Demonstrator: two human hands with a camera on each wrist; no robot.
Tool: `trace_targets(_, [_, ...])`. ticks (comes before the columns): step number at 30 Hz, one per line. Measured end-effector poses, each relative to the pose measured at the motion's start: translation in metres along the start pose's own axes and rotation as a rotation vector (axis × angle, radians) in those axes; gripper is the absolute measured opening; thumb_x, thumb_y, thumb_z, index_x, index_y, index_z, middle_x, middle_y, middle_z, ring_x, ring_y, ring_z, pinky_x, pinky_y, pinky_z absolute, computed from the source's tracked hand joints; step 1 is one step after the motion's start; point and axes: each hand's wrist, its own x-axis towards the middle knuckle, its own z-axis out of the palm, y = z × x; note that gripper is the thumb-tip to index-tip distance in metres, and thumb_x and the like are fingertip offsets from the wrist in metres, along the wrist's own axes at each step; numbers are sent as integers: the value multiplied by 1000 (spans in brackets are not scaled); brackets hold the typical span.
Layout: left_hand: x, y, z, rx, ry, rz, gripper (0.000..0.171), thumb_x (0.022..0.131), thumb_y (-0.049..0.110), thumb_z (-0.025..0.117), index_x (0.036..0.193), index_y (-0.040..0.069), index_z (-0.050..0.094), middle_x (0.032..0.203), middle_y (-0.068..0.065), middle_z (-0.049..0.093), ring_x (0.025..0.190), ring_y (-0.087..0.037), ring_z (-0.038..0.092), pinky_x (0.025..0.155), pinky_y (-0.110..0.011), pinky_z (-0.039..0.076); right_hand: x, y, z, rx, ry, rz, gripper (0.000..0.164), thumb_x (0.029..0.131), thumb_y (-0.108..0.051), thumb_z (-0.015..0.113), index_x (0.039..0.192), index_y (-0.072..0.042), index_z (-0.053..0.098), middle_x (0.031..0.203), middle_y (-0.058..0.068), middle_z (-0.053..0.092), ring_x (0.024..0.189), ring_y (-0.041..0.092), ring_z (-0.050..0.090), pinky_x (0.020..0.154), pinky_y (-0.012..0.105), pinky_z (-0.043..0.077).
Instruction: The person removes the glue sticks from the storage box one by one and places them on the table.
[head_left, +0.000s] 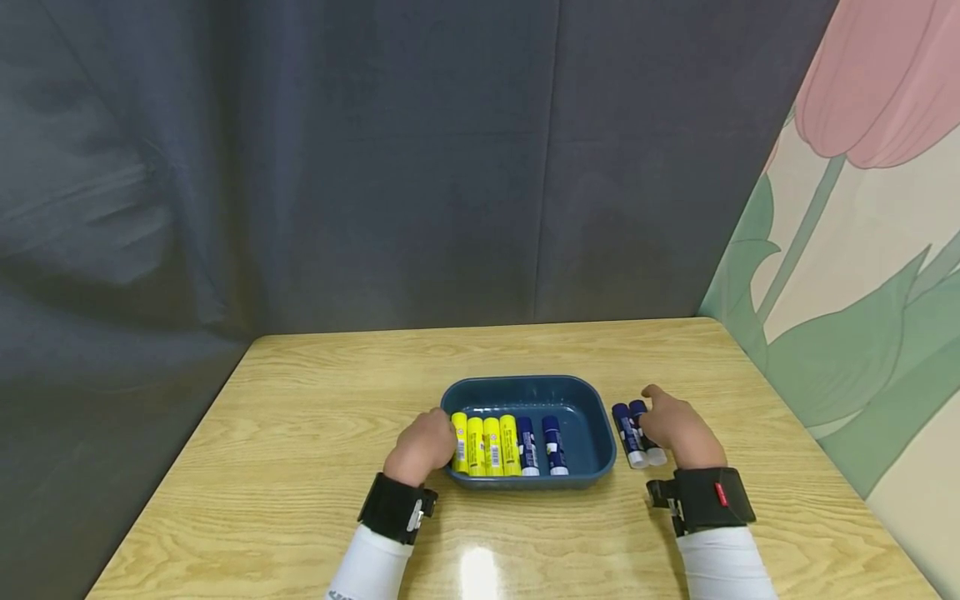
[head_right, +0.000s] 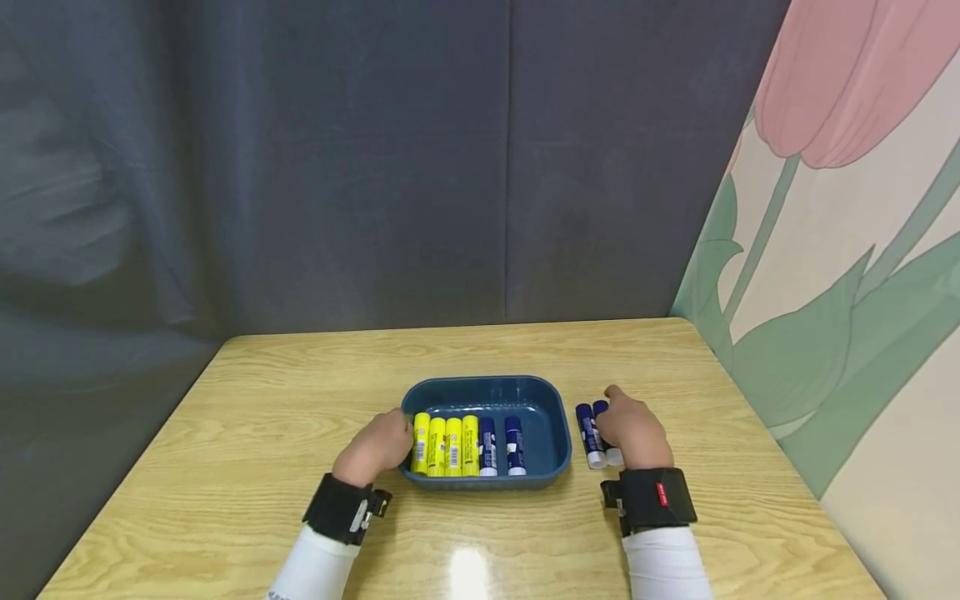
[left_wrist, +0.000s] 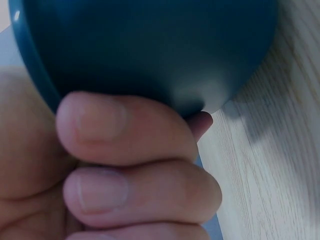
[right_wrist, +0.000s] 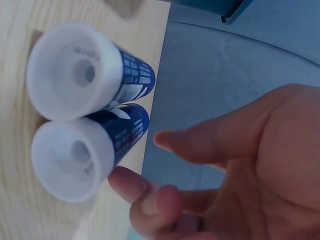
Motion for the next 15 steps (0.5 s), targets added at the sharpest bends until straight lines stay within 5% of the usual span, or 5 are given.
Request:
trace_targets(8, [1,0,-1,0,2,6,19,96,10,39,89,0,53,66,-8,48,54,-19,47,47,-28,35,-5,-18,2,-74,211,-94,48,93,-19,41,135,5,36,111,35,51,92,41,51,63,45,43])
trace_targets(15, [-1,0,0,-12,-8,1,19,95,10,40,89,-1,54,66,-8,48,54,-19,47,47,-29,35,-10,-53,23,-114,362,-160,48,92,-20,50,133,3,41,106,31,54,81,37,57,57,44,46])
